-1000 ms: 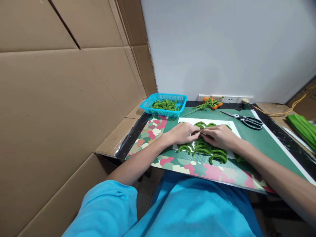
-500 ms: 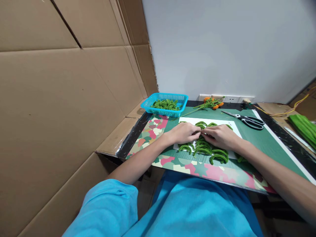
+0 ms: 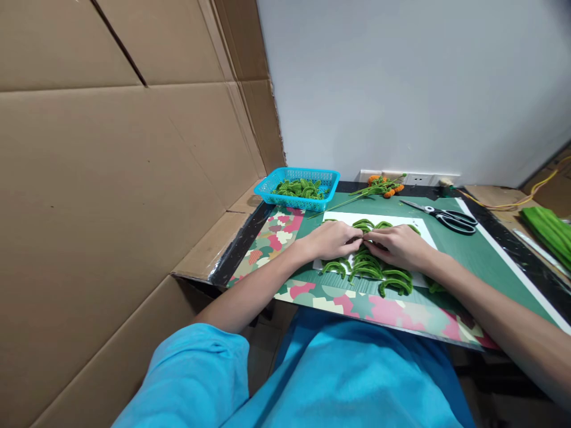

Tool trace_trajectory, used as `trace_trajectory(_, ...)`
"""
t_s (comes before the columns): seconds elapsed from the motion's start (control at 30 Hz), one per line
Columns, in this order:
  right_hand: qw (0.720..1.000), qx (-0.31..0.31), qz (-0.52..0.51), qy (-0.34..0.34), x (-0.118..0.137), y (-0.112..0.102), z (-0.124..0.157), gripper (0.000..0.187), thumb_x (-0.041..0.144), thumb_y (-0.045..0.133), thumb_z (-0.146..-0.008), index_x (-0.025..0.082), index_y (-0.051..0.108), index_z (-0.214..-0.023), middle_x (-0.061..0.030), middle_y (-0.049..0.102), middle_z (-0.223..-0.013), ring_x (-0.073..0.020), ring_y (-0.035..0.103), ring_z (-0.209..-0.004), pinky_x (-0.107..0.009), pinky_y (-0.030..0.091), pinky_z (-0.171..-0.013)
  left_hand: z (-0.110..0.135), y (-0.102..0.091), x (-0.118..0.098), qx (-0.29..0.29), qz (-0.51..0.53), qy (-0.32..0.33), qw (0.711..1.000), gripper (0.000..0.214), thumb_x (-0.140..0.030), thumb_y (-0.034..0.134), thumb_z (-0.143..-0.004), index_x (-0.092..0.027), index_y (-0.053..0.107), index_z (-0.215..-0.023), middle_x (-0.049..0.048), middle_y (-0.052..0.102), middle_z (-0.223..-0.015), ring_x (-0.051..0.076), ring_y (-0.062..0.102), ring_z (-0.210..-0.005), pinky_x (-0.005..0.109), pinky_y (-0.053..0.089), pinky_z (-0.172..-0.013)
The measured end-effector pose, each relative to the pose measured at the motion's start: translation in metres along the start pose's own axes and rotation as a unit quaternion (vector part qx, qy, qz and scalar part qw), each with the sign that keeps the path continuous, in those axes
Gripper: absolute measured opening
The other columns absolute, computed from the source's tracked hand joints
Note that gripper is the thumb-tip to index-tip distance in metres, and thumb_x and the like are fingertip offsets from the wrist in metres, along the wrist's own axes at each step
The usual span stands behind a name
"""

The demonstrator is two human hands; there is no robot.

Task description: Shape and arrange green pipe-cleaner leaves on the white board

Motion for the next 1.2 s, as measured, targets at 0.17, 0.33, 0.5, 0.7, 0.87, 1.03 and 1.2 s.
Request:
trace_trajectory(0.17, 1.000, 0.002, 0.004, 0.001, -0.0001, 0.0002, -0.0004, 0.035, 0.029, 0.043, -0.109, 0.018, 0.076, -0.109, -0.0065, 0.077, -0.086, -0.0177, 0.064, -0.066, -0.032, 0.031, -0.061, -0.0002, -0.0002, -0.0004, -0.001, -0.006, 0.003, 1.000, 0.025, -0.028, 0.052, -0.103, -0.019, 0.070, -0.088, 0.0040, 0.071, -0.077, 0.018, 0.064, -0.071, 0.029, 0.038, -0.067)
trace_trajectory(0.33, 1.000, 0.004, 0.002, 0.004, -0.0002, -0.0006, -0.0006, 0.033, 0.029, 0.044, -0.109, 0.019, 0.075, -0.112, -0.0068, 0.079, -0.090, -0.0184, 0.067, -0.069, -0.031, 0.032, -0.061, -0.0006, 0.0000, -0.0005, 0.006, -0.013, -0.001, 1.000, 0.025, -0.029, 0.052, -0.103, -0.019, 0.070, -0.089, 0.0047, 0.072, -0.079, 0.019, 0.065, -0.072, 0.029, 0.039, -0.067)
trace_trajectory(0.5, 1.000, 0.016, -0.002, 0.010, -0.0007, 0.0008, -0.0007, 0.034, 0.029, 0.043, -0.110, 0.019, 0.075, -0.113, -0.0077, 0.079, -0.091, -0.0190, 0.068, -0.071, -0.031, 0.033, -0.061, -0.0005, 0.0006, -0.0004, 0.013, -0.018, -0.006, 1.000, 0.026, -0.029, 0.052, -0.104, -0.019, 0.071, -0.090, 0.0054, 0.073, -0.080, 0.019, 0.066, -0.073, 0.029, 0.039, -0.067)
trace_trajectory(0.7, 1.000, 0.019, 0.000, 0.011, -0.0021, 0.0025, -0.0011, 0.034, 0.030, 0.043, -0.110, 0.019, 0.075, -0.114, -0.0079, 0.079, -0.091, -0.0190, 0.068, -0.072, -0.031, 0.033, -0.061, -0.0004, 0.0007, -0.0003, 0.007, -0.012, 0.000, 1.000, 0.026, -0.029, 0.052, -0.104, -0.019, 0.071, -0.089, 0.0050, 0.073, -0.078, 0.019, 0.066, -0.071, 0.030, 0.038, -0.065)
trace_trajectory(0.87, 1.000, 0.021, -0.001, 0.012, -0.0016, 0.0019, -0.0014, 0.034, 0.029, 0.043, -0.110, 0.019, 0.075, -0.115, -0.0084, 0.080, -0.094, -0.0192, 0.069, -0.073, -0.031, 0.033, -0.061, -0.0004, 0.0004, -0.0005, 0.004, -0.008, 0.002, 1.000, 0.026, -0.029, 0.052, -0.104, -0.019, 0.071, -0.089, 0.0052, 0.072, -0.077, 0.019, 0.065, -0.070, 0.030, 0.038, -0.065)
trace_trajectory(1.03, 1.000, 0.017, -0.003, 0.009, -0.0008, 0.0006, -0.0013, 0.035, 0.030, 0.043, -0.110, 0.019, 0.076, -0.113, -0.0080, 0.079, -0.091, -0.0194, 0.068, -0.070, -0.031, 0.033, -0.060, -0.0007, 0.0013, 0.0003, 0.006, -0.004, 0.000, 1.000, 0.026, -0.028, 0.053, -0.103, -0.018, 0.071, -0.089, 0.0053, 0.073, -0.078, 0.019, 0.066, -0.070, 0.030, 0.038, -0.065)
trace_trajectory(1.2, 1.000, 0.018, -0.001, 0.011, -0.0013, 0.0010, -0.0013, 0.035, 0.030, 0.042, -0.110, 0.019, 0.076, -0.112, -0.0079, 0.079, -0.090, -0.0190, 0.067, -0.070, -0.031, 0.033, -0.060, -0.0009, 0.0013, 0.0000, 0.009, -0.012, 0.001, 1.000, 0.026, -0.029, 0.051, -0.104, -0.019, 0.071, -0.089, 0.0053, 0.073, -0.079, 0.019, 0.066, -0.071, 0.030, 0.037, -0.065)
Point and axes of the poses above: each hand's wrist, its own z-axis away from the middle knuckle, its own y-axis out of the palm, x = y × z, the point moved 6 cm from there along -z, towards the middle knuckle
